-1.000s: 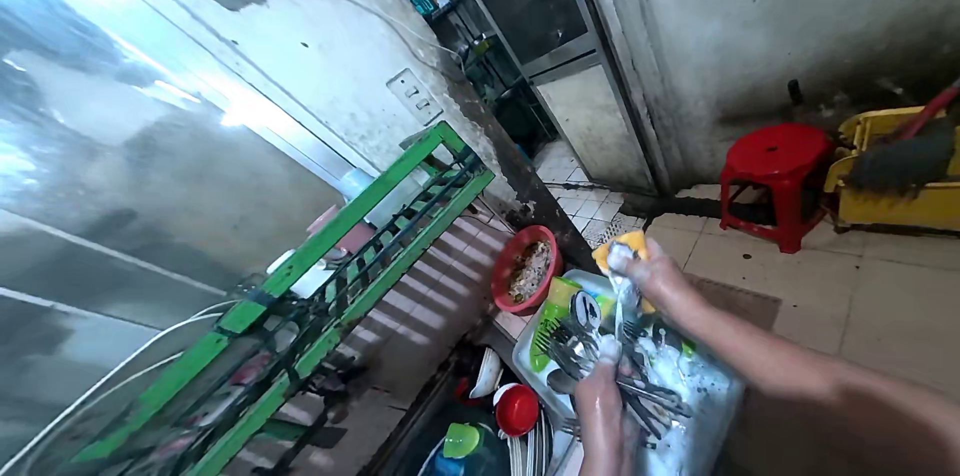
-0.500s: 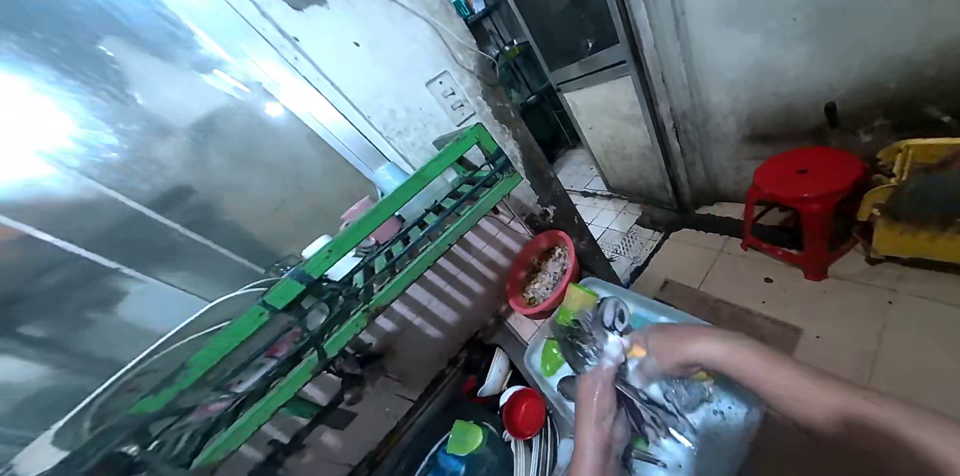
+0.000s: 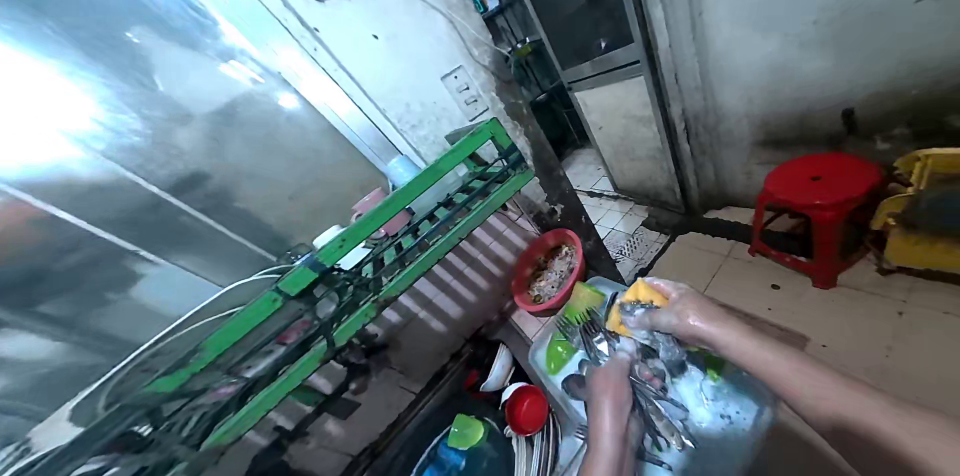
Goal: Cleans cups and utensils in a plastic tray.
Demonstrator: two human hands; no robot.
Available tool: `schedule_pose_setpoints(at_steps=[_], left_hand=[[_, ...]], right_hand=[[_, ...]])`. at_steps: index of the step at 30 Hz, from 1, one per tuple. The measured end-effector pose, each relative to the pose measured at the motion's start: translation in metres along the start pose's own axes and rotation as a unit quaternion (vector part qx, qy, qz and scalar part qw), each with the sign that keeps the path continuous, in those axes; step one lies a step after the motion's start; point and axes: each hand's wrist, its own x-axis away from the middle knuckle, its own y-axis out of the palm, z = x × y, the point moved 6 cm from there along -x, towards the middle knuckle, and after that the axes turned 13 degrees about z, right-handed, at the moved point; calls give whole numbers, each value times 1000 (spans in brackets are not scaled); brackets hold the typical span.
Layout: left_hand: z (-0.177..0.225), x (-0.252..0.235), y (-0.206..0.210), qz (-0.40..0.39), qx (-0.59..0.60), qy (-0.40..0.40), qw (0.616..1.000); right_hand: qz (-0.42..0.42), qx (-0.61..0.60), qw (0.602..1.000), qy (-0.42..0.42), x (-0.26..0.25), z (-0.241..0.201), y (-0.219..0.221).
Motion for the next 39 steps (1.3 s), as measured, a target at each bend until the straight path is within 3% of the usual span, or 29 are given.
schedule_pose_setpoints(at_steps=[3, 6, 8, 12, 16, 18, 20, 22, 24, 27, 29, 31, 33, 35, 37, 39], left_hand=[[3, 2, 1, 23, -52, 33, 998], [6, 1, -6, 57, -127, 73, 988], [-3, 1, -6, 50, -122, 56, 990], [-14, 1, -1, 38, -67, 4, 997], [-4, 0, -10, 55, -98, 34, 993], [-11, 0, -9, 40, -74, 10, 996], [-16, 2, -9, 25, -43, -23, 999], [-16, 4, -9, 3, -19, -37, 999], [-16, 7, -8, -25, 3, -52, 998], [-14, 12, -4, -68, 5, -60, 996], [-16, 12, -8, -56, -15, -61, 996], [-18, 8, -12, -34, -26, -49, 998], [-16, 9, -7, -11, -10, -37, 999], [-12, 9, 1, 8, 8, -19, 1000], [-8, 5, 4, 10, 17, -6, 1000], [-6, 1, 1, -14, 32, -15, 999]], right_hand=[[72, -8, 997, 14, 3, 11, 4], [15, 72, 997, -7, 18, 16, 21], [3, 139, 989, -39, 10, 14, 17], [84, 152, 981, -90, -3, 11, 7], [-35, 215, 972, -88, 18, 14, 32], [-27, 242, 965, -102, 10, 11, 25], [52, 189, 972, -125, -10, 8, 7], [134, 63, 982, -120, -33, 11, -7], [124, -10, 988, -95, -43, 20, -5], [41, 39, 991, -120, -23, 17, 10], [89, 43, 983, -154, -19, 7, -2], [176, -27, 979, -102, -27, 1, -25], [211, -113, 971, -17, -28, 5, -30], [196, -148, 969, 20, -18, 19, -5], [134, -102, 985, 26, 4, 22, 21], [99, -64, 993, 24, 5, 19, 18]])
